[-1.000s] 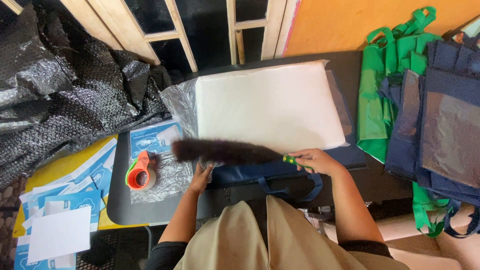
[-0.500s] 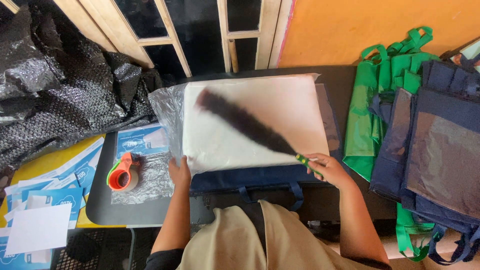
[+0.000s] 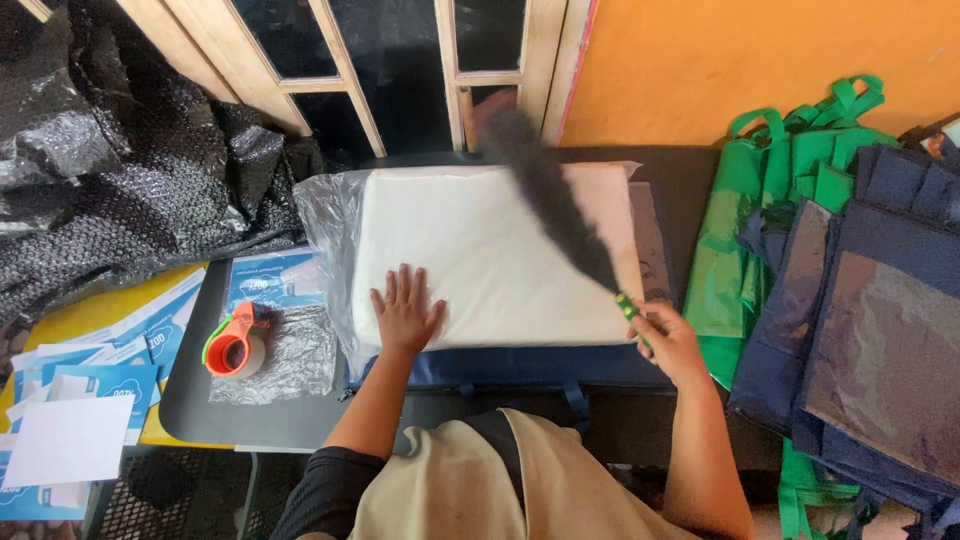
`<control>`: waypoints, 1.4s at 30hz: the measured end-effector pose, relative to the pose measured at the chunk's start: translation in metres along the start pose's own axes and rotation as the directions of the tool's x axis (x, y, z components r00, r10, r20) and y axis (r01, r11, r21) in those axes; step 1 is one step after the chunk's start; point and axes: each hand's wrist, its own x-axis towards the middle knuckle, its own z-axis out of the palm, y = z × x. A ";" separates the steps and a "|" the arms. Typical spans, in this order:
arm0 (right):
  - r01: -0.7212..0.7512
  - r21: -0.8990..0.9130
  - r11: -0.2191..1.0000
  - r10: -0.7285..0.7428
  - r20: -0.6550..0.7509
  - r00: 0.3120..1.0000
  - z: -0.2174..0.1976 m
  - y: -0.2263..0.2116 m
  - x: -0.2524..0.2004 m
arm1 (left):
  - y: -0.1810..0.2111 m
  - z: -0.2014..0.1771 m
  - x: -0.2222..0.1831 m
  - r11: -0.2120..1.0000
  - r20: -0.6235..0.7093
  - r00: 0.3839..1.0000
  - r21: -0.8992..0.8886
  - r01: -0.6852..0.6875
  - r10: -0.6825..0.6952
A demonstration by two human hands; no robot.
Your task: The person packages a pillow by dusting off a blue storage bag and the pillow itself using a brush, placing the pillow inside the bag, and inserting a product card.
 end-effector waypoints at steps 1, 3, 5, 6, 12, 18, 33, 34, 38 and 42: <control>-0.040 -0.037 0.999 0.045 0.158 0.986 -0.002 0.002 -0.003 | -0.001 0.001 0.001 1.000 -0.011 1.000 -0.022 -0.005 0.005; -0.082 -0.085 0.993 0.105 0.318 0.942 -0.004 0.004 -0.011 | -0.004 0.006 -0.003 0.999 -0.014 1.000 -0.047 -0.001 0.000; -0.171 -0.218 0.961 0.228 0.274 0.934 -0.006 0.002 -0.012 | -0.007 0.011 0.001 1.000 -0.025 1.000 -0.022 -0.007 0.006; -0.169 -0.218 0.961 0.227 0.276 0.934 -0.012 0.023 -0.001 | -0.007 0.011 -0.001 1.000 -0.026 1.000 -0.021 -0.004 0.004; -0.021 -0.023 1.000 0.016 -0.186 0.982 -0.021 0.047 0.024 | -0.008 0.016 -0.007 1.000 -0.040 0.999 -0.016 -0.005 0.005; -0.093 0.123 0.988 0.086 0.056 0.995 -0.038 0.009 -0.009 | -0.008 0.017 -0.008 0.998 -0.056 0.998 -0.067 -0.020 0.017; -0.118 0.267 0.956 0.158 -0.131 0.979 -0.070 0.040 -0.019 | -0.014 0.036 -0.040 0.997 -0.194 0.980 -0.056 -0.060 0.049; -0.168 0.209 0.963 0.176 -0.019 0.984 -0.070 0.040 -0.024 | -0.015 0.038 -0.042 0.994 -0.194 0.980 -0.087 -0.061 0.043; -0.265 0.000 0.964 0.252 0.304 0.919 -0.070 0.040 -0.038 | -0.016 0.037 -0.043 0.991 -0.223 0.973 -0.102 -0.083 0.059; -0.287 -0.008 0.958 0.284 0.172 0.943 -0.076 0.050 -0.035 | -0.018 0.037 -0.042 0.994 -0.214 0.975 -0.078 -0.077 0.058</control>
